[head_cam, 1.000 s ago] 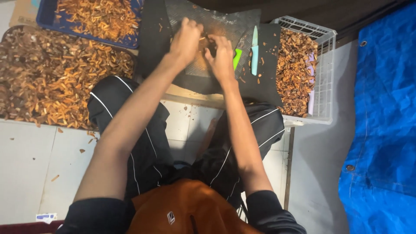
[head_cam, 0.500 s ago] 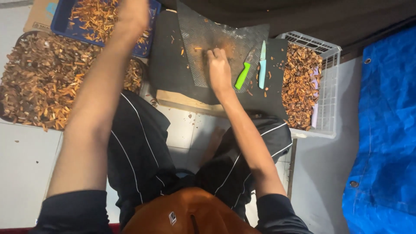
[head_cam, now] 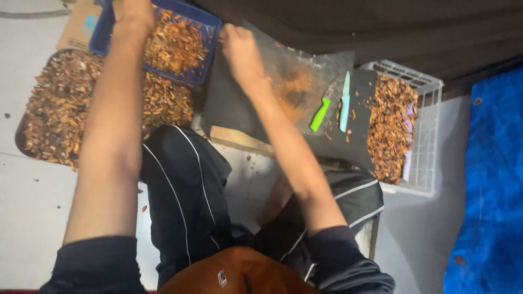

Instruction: A person sitting on the floor uses a knife to shave thin slivers from small pieces of wood onto a cutting board.

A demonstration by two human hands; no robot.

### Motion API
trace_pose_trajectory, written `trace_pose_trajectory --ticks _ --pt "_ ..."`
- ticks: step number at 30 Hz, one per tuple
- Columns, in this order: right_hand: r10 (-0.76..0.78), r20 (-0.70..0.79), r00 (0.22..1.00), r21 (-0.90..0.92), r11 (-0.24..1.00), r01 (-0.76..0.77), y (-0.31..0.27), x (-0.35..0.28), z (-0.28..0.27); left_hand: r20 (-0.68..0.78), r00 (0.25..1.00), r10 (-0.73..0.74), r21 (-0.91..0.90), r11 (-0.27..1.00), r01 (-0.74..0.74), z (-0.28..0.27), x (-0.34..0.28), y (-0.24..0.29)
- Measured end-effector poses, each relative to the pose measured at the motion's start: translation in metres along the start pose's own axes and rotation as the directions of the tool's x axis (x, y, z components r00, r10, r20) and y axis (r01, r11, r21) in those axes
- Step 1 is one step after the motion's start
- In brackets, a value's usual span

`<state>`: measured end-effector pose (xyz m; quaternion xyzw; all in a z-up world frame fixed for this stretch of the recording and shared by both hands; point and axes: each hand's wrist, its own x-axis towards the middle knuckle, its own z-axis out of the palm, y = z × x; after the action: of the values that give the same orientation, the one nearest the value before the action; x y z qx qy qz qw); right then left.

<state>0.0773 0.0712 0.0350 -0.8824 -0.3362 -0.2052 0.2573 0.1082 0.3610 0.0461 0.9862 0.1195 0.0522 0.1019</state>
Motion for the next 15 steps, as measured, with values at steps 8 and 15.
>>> trace_pose_trajectory --ticks 8,15 --pt "0.088 -0.015 0.996 0.152 0.985 -0.084 -0.041 0.061 0.058 -0.131 0.991 0.021 -0.184 0.982 -0.045 0.014 -0.029 -0.016" --pt "-0.043 0.068 0.997 0.191 0.981 0.029 0.01 -0.018 -0.035 0.12 0.959 0.257 0.074 0.961 -0.267 0.014 -0.071 0.072"
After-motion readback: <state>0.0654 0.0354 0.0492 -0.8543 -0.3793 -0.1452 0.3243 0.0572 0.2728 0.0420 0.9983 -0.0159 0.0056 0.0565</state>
